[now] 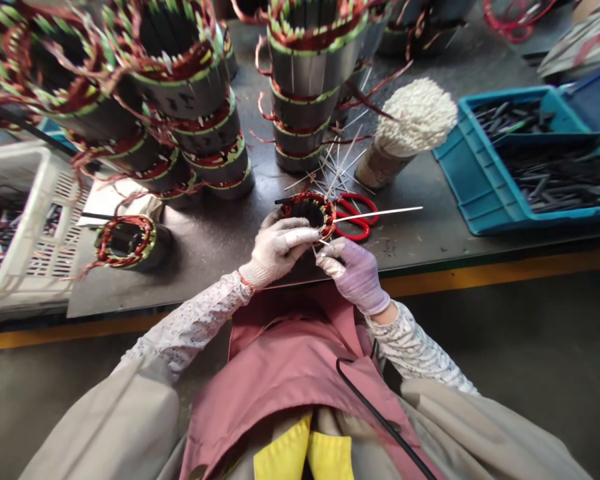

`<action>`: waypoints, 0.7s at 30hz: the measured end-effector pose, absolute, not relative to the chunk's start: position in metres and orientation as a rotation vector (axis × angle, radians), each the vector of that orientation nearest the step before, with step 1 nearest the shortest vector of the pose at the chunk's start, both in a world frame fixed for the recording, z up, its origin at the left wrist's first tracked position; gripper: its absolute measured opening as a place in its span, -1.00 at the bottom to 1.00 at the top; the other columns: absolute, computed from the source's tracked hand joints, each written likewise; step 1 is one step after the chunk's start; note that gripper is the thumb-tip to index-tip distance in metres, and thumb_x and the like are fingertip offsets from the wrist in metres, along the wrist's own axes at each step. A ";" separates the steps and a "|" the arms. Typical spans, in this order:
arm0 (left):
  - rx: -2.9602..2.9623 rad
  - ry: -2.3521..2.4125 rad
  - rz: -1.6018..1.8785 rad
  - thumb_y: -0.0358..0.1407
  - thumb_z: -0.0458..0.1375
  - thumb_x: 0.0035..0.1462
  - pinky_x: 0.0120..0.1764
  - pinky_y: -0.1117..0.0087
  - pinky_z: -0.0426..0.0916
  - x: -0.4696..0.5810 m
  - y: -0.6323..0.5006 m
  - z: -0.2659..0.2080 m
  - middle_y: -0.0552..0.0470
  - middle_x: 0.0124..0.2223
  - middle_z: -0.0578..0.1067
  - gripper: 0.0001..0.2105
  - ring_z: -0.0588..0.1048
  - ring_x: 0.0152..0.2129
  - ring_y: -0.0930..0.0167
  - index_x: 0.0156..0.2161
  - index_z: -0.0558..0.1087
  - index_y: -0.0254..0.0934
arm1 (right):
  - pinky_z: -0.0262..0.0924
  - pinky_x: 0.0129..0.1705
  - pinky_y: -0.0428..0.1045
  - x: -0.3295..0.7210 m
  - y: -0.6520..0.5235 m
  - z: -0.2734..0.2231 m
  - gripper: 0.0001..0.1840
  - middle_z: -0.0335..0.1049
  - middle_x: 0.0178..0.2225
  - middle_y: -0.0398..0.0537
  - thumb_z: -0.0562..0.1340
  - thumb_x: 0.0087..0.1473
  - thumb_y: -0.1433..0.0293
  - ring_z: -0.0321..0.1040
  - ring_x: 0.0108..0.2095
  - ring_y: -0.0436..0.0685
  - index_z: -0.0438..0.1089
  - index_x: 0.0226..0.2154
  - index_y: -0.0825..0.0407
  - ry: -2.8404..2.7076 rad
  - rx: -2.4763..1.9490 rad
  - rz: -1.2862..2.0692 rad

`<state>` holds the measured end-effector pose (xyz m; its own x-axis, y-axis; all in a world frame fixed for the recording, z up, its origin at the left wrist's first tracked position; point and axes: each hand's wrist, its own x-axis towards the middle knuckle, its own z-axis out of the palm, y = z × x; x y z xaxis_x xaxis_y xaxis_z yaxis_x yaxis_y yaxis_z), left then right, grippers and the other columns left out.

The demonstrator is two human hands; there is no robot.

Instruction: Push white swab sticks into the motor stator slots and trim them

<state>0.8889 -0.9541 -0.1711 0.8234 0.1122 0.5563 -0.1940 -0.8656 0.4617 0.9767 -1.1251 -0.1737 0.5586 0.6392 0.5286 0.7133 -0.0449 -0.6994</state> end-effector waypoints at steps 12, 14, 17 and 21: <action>2.467 -0.090 0.810 -0.21 0.11 0.26 0.14 0.17 0.22 0.889 -0.953 -0.171 0.03 -0.20 0.65 -0.82 0.58 -0.12 0.38 -0.20 0.58 -0.12 | 0.35 -0.26 -0.01 0.977 -1.125 -0.168 -0.87 0.49 -0.43 -0.07 0.25 0.13 0.34 0.44 -0.37 0.08 0.45 -0.44 -0.01 -1.097 -1.740 -0.087; 2.473 -0.089 0.789 -0.20 0.10 0.26 0.15 0.15 0.22 0.890 -0.952 -0.171 0.02 -0.20 0.65 -0.80 0.57 -0.11 0.37 -0.21 0.58 -0.11 | 0.35 -0.24 -0.01 0.975 -1.128 -0.166 -0.86 0.49 -0.42 -0.07 0.24 0.14 0.33 0.45 -0.36 0.08 0.46 -0.43 -0.02 -1.082 -1.750 -0.054; 2.490 -0.062 0.757 -0.19 0.10 0.27 0.15 0.15 0.22 0.890 -0.952 -0.171 0.03 -0.19 0.65 -0.80 0.56 -0.09 0.37 -0.21 0.59 -0.10 | 0.35 -0.24 0.01 0.980 -1.121 -0.170 -0.88 0.51 -0.41 -0.05 0.26 0.11 0.33 0.45 -0.35 0.11 0.47 -0.42 -0.01 -1.055 -1.805 -0.090; 2.475 -0.081 0.764 -0.21 0.10 0.27 0.14 0.17 0.22 0.890 -0.952 -0.171 0.05 -0.18 0.64 -0.81 0.56 -0.08 0.39 -0.22 0.58 -0.09 | 0.35 -0.24 0.02 0.987 -1.117 -0.179 -0.90 0.53 -0.39 -0.03 0.26 0.09 0.34 0.45 -0.34 0.13 0.48 -0.41 0.00 -1.086 -1.851 -0.102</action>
